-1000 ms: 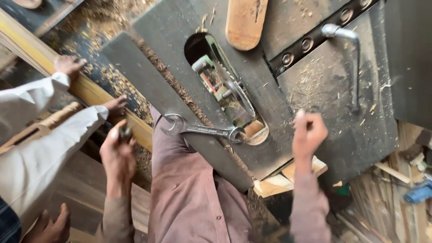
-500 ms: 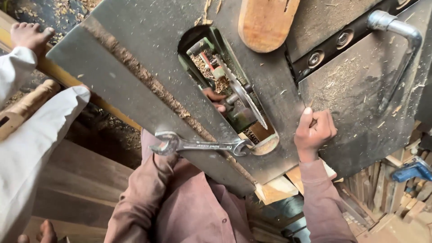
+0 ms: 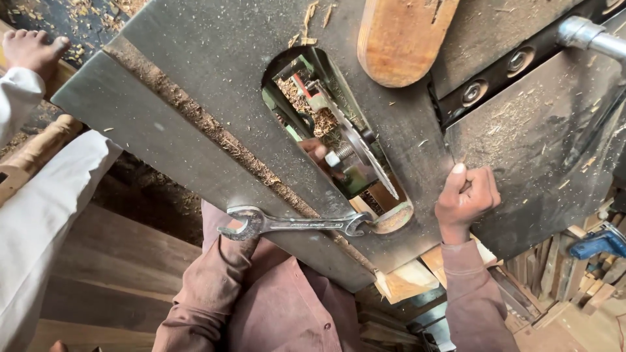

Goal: Tightening bolts and adjusting the blade assembly on a woodworking jointer machine using a wrench.

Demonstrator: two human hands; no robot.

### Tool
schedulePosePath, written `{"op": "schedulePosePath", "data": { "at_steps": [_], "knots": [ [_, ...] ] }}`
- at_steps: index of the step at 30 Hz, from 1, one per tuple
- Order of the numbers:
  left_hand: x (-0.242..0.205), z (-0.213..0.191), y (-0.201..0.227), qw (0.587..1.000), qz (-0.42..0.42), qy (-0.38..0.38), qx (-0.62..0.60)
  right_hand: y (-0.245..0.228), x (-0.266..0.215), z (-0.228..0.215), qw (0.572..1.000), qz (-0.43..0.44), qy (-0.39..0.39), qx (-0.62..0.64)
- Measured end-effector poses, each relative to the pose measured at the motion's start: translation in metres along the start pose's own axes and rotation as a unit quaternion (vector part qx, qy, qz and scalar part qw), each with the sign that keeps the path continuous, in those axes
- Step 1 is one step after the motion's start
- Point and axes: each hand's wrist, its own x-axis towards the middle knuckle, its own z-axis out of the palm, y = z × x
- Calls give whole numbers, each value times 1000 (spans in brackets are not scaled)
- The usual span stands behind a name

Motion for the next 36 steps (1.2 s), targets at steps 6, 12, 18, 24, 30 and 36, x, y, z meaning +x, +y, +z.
{"op": "schedulePosePath", "data": {
  "at_steps": [6,12,18,24,30,36],
  "knots": [
    [-9,32,2,965,72,198,156,-1,1,-2,1000,2,0,-1],
    [-18,56,23,960,72,169,210,-1,1,-1,1000,1,4,-1],
    [-17,58,43,962,57,132,232,-6,5,-1,1000,9,10,1],
    [-18,40,49,971,40,108,208,-2,3,0,1000,9,4,-9],
    [-14,11,52,979,29,88,184,-5,5,0,1000,9,5,0],
    [-22,-112,24,984,2,62,167,-2,-7,-4,999,12,45,26]
  ]
}}
